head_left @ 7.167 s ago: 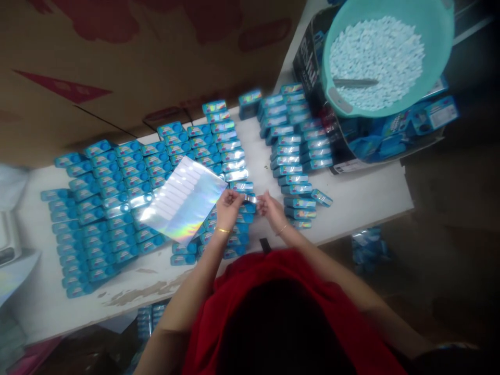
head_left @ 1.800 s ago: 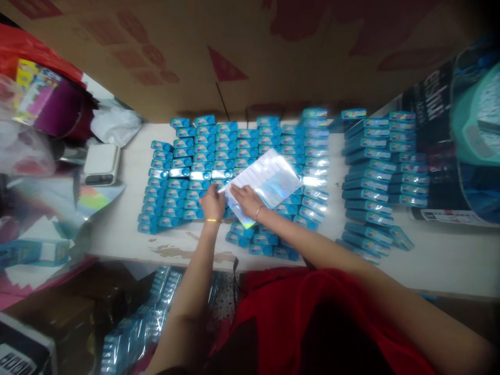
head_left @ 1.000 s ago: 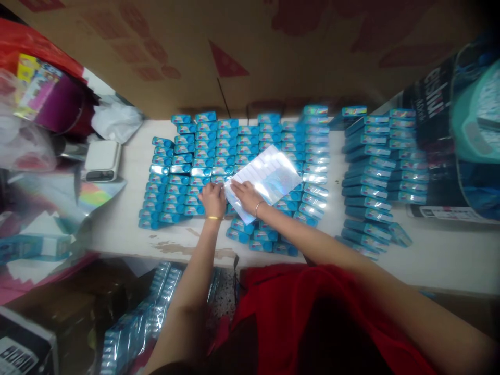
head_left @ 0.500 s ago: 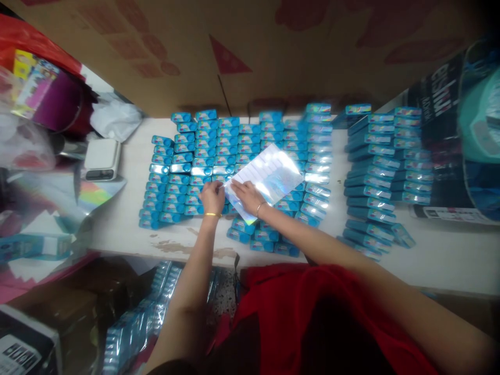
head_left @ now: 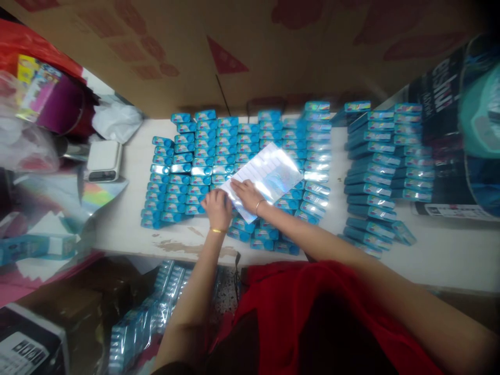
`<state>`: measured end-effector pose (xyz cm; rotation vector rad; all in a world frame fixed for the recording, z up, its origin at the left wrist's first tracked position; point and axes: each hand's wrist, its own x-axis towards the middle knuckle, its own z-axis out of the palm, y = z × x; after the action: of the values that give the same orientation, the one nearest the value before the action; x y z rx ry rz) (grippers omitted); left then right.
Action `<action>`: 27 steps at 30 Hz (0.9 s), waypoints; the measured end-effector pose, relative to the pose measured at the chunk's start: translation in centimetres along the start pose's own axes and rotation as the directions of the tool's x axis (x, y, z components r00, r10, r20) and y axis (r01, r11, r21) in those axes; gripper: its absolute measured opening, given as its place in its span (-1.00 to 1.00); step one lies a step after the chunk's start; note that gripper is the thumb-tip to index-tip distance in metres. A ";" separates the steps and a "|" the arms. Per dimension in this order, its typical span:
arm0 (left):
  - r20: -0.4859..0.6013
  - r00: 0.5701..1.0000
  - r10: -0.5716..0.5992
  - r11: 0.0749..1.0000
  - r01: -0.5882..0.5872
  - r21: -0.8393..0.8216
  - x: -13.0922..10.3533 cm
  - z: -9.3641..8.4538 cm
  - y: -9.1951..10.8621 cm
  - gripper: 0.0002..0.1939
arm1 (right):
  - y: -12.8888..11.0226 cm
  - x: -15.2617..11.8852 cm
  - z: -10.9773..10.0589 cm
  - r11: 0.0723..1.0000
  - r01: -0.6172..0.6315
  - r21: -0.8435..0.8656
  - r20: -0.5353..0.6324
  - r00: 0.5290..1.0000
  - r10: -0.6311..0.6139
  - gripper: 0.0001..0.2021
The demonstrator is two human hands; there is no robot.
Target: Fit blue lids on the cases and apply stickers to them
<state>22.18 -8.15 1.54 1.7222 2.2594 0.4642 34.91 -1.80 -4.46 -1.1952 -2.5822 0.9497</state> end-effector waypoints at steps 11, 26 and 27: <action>0.141 0.917 -0.374 0.376 0.289 -0.881 -4.3 -3.0 7.1 -0.76 | -2.0 -10.2 -5.6 0.433 -0.184 0.882 -0.014 0.910 0.415 -0.47; 0.284 0.949 0.135 0.807 0.060 -0.587 -8.3 9.0 16.6 -0.87 | 5.3 -26.7 -6.2 0.523 -0.419 0.742 -0.200 0.607 0.769 -0.64; 0.269 0.951 0.153 0.849 0.013 -0.529 -8.2 9.3 16.7 -0.86 | 5.7 -26.8 -5.8 0.535 -0.431 0.726 -0.205 0.607 0.768 -0.65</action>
<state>42.73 -11.05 -0.08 1.4691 1.6530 0.7043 58.80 -15.69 0.18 -1.8587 -1.2101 1.2301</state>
